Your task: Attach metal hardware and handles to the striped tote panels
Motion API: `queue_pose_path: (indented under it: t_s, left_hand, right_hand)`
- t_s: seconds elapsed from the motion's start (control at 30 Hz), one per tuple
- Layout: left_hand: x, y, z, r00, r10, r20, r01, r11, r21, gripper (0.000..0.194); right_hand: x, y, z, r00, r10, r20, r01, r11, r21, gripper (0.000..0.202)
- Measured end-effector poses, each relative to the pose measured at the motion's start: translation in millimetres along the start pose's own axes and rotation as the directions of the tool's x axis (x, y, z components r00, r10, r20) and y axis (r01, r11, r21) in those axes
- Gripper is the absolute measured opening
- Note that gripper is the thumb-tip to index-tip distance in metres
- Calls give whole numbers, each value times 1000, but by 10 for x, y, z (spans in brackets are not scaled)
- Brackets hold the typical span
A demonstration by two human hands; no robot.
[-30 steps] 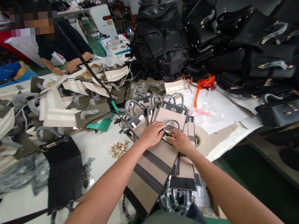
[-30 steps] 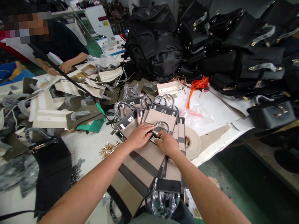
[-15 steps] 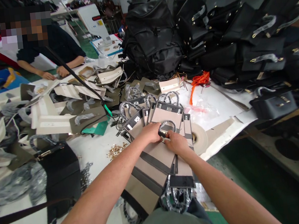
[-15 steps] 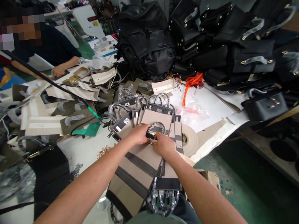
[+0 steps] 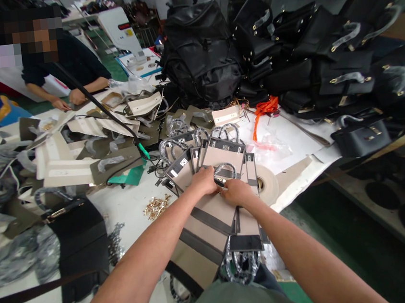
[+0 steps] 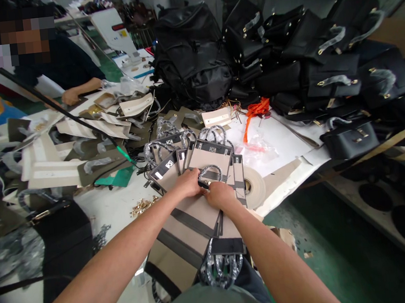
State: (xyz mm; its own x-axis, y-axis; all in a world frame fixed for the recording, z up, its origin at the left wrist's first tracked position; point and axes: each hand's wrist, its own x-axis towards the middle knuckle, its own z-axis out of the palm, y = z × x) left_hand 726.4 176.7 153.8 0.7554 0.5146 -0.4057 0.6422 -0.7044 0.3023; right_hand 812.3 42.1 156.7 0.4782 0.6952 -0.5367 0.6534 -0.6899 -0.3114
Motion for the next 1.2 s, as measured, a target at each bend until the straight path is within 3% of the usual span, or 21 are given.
queue_pose_path:
  t_s: [0.13, 0.23, 0.33, 0.4, 0.47, 0.53, 0.63, 0.7, 0.83, 0.97, 1.03, 1.1, 1.2]
  left_hand:
    - [36, 22, 10, 999, 20, 31, -20, 1000, 4, 61]
    - [54, 37, 33, 999, 25, 33, -25, 1000, 9, 44]
    - [59, 31, 49, 1000, 7, 18, -7, 1000, 18, 48]
    - [50, 11, 50, 1000, 5, 8, -5, 1000, 19, 54]
    - [34, -16, 51, 1000, 11, -11, -11, 1000, 17, 56]
    - [18, -36, 62, 999, 14, -45, -14, 1000, 13, 57]
    - [1, -36, 92, 994, 20, -106, -19, 1000, 8, 56]
    - [-12, -20, 105, 990, 35, -135, -34, 999, 11, 55]
    - [-81, 26, 87, 976, 88, -201, -81, 996, 41, 55]
    - [-207, 109, 61, 894, 259, -365, -246, 966, 83, 63]
    - [-262, 172, 68, 868, 390, -307, -382, 920, 89, 48]
    - [-293, 239, 93, 859, 485, -163, -479, 874, 75, 28]
    - [-278, 316, 147, 862, 506, -28, -504, 861, 67, 16]
  right_hand:
    - [-58, -54, -17, 999, -48, -14, 48, 999, -6, 36]
    - [-262, -214, 60, 993, -111, -34, 111, 994, -4, 29]
    - [-589, -401, 229, 975, -222, -12, 222, 975, 21, 26]
    - [-769, -407, 338, 947, -319, -15, 319, 940, 124, 26]
    - [-843, -247, 398, 931, -360, -65, 361, 875, 323, 27]
    - [-807, 42, 393, 948, -290, -128, 314, 805, 504, 26]
    - [-659, 478, 303, 976, -153, -155, 215, 799, 562, 25]
    - [-573, 643, 244, 979, -131, -156, 196, 813, 549, 27]
    - [-489, 686, 223, 980, -94, -173, 169, 850, 498, 37]
    - [-440, 647, 277, 979, -33, -201, 125, 876, 466, 28]
    - [-416, 637, 296, 979, -1, -206, 96, 887, 451, 22]
    - [-395, 623, 302, 979, 32, -199, 59, 897, 437, 18]
    - [-371, 589, 285, 982, 75, -172, 3, 910, 414, 16]
